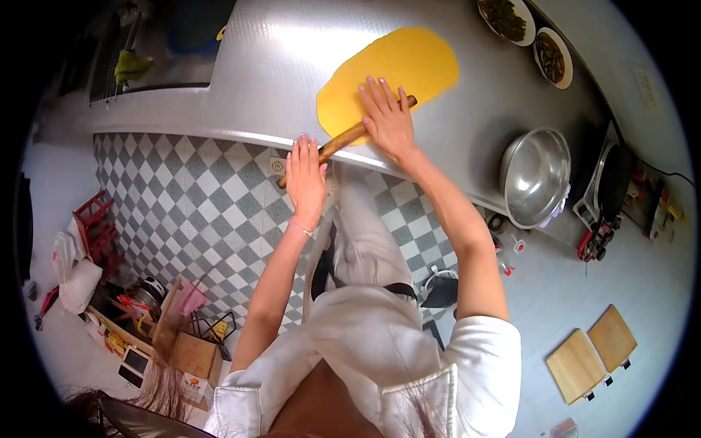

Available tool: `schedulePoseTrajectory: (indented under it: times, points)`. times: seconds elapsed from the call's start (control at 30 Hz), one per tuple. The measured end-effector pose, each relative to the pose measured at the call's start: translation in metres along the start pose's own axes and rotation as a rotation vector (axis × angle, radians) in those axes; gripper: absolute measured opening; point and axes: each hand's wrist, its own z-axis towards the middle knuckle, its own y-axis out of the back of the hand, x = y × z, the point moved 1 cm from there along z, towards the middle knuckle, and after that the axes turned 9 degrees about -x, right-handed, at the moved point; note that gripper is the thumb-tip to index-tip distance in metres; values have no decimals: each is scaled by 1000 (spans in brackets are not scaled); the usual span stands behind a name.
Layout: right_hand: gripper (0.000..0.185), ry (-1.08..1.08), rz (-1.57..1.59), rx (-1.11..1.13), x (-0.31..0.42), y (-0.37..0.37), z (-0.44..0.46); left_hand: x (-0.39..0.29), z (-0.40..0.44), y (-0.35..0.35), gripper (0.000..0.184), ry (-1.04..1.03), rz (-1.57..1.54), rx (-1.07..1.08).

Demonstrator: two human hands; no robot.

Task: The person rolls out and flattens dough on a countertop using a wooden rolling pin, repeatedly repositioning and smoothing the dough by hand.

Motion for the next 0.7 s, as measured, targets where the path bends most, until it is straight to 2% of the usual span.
schedulePoseTrajectory:
  times: [0.17, 0.27, 0.3, 0.4, 0.43, 0.53, 0.6, 0.7]
  points:
    - [56, -43, 73, -36, -1, 13, -43, -5, -37, -5, 59, -162, 57, -4]
    - [49, -49, 41, -2, -4, 14, -63, -3, -35, 15, 58, -244, -49, 25]
    - [40, -16, 85, -108, -4, 12, -68, 0, -31, 21, 57, -286, -105, -18]
    - [40, -63, 294, -105, -7, 16, -86, 23, -17, 21, 56, -325, -27, 138]
    - [40, -118, 314, -135, -3, 25, -89, 28, -6, 25, 54, -406, -46, 68]
    - [41, -300, 349, -233, 5, 42, -85, 32, 54, 45, 53, -579, -172, 95]
    - [41, -458, 309, -313, 10, 36, -74, 27, 109, 43, 54, -684, -169, 181]
    - [49, -690, 213, -316, 31, 17, -65, 26, 165, 27, 54, -797, -148, 299]
